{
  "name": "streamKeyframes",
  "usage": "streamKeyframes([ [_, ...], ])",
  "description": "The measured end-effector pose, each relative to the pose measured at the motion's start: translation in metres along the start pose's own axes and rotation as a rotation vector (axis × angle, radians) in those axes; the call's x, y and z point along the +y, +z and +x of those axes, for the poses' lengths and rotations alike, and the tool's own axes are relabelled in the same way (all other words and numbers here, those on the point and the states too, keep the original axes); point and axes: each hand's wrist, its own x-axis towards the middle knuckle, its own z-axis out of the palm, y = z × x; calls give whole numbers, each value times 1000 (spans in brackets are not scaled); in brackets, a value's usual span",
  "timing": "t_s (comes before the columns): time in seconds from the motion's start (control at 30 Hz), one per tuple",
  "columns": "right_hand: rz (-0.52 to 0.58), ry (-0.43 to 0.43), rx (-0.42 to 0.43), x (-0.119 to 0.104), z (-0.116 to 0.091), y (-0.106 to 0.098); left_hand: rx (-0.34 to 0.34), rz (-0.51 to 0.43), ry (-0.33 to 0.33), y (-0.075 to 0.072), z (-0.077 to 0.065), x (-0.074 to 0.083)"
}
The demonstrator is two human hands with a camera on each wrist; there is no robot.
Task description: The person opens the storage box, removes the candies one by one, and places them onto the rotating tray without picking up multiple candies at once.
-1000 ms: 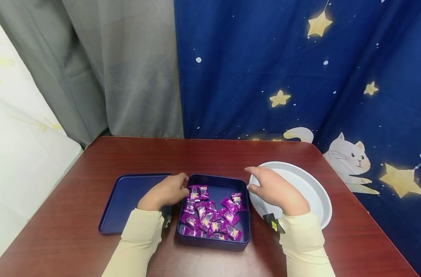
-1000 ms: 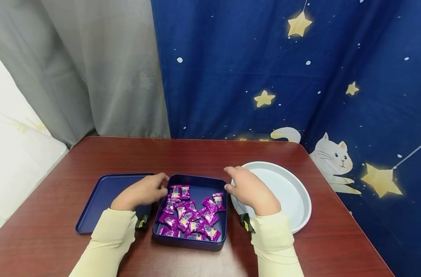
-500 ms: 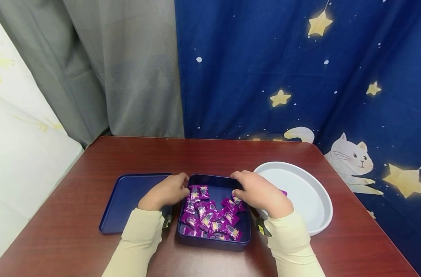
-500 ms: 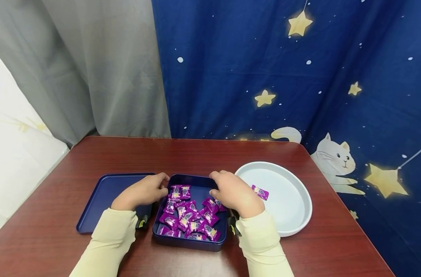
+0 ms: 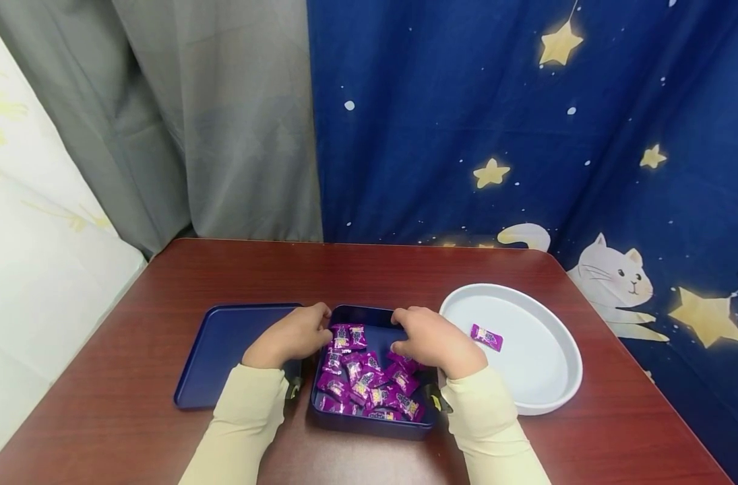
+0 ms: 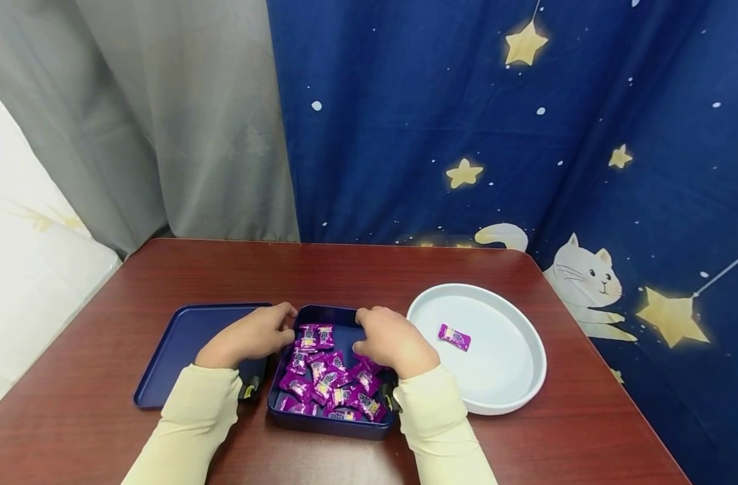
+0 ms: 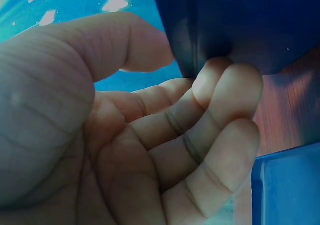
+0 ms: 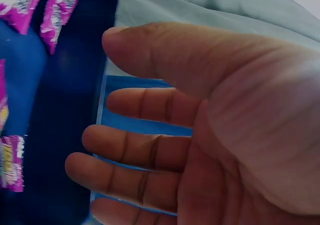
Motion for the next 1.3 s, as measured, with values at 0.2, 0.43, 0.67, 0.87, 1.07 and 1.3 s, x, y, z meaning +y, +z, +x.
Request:
streamKeyframes([
  [0.2,-27,-26,-16,-1,7,13,-4,-2,-5,0,1,0],
  [0.43,-54,23,-53,-2,12,23,0,5,-2,-1,0,1],
  [0.67,-72,37,-64,-2,12,27,-5,-4,-5,-2,0,1],
  [0.87,-102,99,-59,-4,13,30,-10,-6,-14,-2,0,1],
  [1.07,-156,107,-61,-6,13,32,-12,-2,-10,-1,1,0],
  [1.3,-154,86,-71,-5,14,34,-9,-2,-8,-1,1,1],
])
